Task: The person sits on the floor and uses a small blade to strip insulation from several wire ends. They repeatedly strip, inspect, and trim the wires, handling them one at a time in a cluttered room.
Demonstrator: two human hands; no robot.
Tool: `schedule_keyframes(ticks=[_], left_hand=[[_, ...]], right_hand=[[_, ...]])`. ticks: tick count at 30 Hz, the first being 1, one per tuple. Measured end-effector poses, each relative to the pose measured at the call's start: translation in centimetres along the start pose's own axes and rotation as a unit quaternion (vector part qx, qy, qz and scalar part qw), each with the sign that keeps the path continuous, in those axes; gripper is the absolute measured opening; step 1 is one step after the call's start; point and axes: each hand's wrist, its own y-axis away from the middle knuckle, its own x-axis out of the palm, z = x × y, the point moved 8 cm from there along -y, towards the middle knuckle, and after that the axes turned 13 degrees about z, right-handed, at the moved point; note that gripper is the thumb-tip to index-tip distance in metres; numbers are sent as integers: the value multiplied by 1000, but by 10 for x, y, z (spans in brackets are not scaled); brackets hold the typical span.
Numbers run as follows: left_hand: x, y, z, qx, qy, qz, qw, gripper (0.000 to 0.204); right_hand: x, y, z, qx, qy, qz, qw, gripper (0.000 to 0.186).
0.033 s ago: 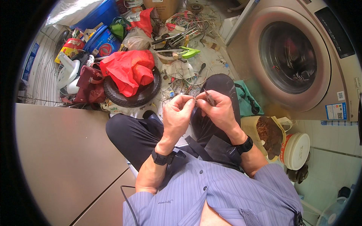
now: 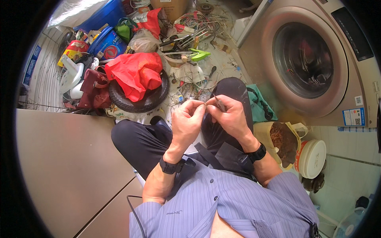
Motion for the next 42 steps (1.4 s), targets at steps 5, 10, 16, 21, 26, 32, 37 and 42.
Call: schedule_keyframes(ticks=[5,10,16,21,26,32,37,42], left_hand=[[4,1,-2,-2,-92,10,996,10],[8,2,-11,27,-179,6,983,10],[12,3,-11,28,-153,22,988,10],[17,0,-3,-12,9,67,998,13],[17,-2,10,-64,134,97,984,15],[12,-4,15,-55,106,87,989,17],[9,-3,3,-15,-125,55,990,14],[13,1,-13,48,-256,56,964,11]], right_hand=[[-5,1,4,-17,139,-3,990,12],[-6,-3,-5,2,69,14,998,6],[-5,0,-23,66,-163,26,984,6],[-1,0,-30,67,-278,36,958,5],[0,1,-28,72,-287,36,955,6],[-4,2,-10,63,-129,62,988,7],[-9,1,4,34,73,80,994,7],[-10,-2,16,-31,212,75,974,5]])
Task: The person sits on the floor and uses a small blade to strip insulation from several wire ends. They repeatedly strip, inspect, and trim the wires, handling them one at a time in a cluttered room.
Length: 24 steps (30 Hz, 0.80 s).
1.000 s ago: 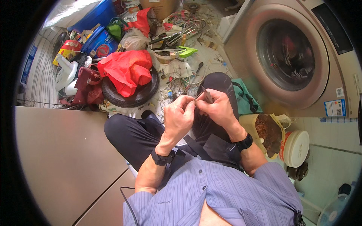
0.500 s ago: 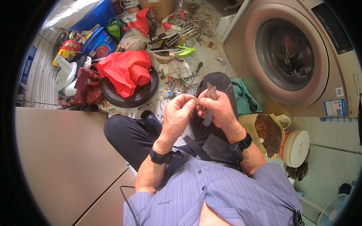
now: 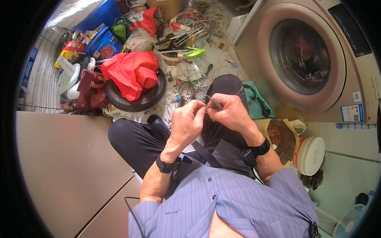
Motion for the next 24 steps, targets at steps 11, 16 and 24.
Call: schedule_keyframes(ticks=[11,16,24], left_hand=[[1,-2,5,-25,76,-10,997,15],[3,-2,8,-36,106,-13,994,15],[0,-6,8,-25,71,12,997,14]], right_hand=[[17,1,-30,88,-279,4,956,5],[18,1,-32,88,-338,5,937,4],[15,2,-30,94,-275,9,957,7]])
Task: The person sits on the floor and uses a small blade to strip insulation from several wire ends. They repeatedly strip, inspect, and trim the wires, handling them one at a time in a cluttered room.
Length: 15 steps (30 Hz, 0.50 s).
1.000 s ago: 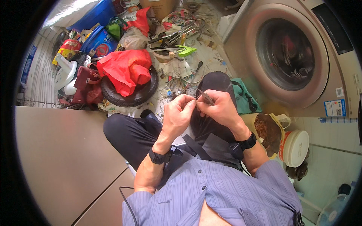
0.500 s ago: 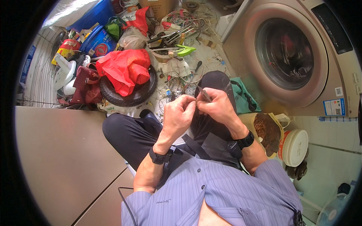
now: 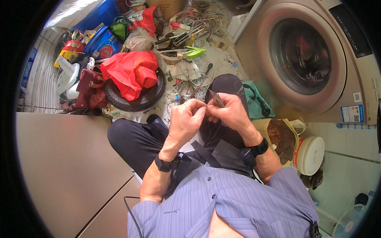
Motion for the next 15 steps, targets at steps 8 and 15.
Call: schedule_keyframes(ticks=[8,15], left_hand=[[0,0,-7,24,-34,35,999,11],[0,-1,-15,67,-85,66,992,8]], right_hand=[[0,1,-4,6,46,19,999,4],[4,3,-9,7,53,34,998,3]])
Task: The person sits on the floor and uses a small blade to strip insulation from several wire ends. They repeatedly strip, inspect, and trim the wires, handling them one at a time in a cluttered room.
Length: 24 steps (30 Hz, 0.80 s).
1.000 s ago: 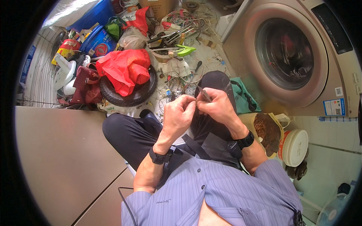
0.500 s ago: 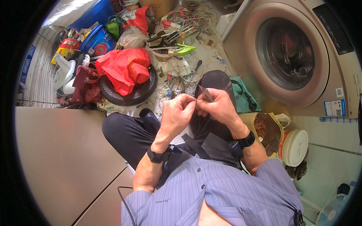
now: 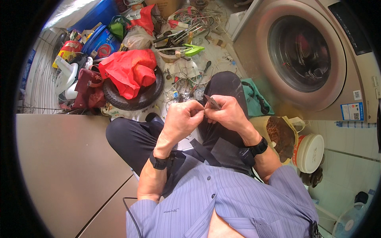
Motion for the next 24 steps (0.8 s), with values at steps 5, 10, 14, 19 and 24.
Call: schedule_keyframes(ticks=[5,10,14,19,24], left_hand=[[4,2,3,-9,15,-11,1000,7],[12,4,28,-91,179,-25,979,9],[16,5,39,-110,273,-48,954,9],[15,3,32,-90,257,-44,961,13],[2,3,9,-36,28,-17,999,12]], right_hand=[[1,-1,-1,-6,-9,1,1000,4],[0,-3,-1,-12,-75,2,997,4],[-5,-4,1,-13,-130,-6,991,5],[-9,-3,1,-17,-120,-13,993,7],[-4,-1,-5,-5,-39,-16,999,7]])
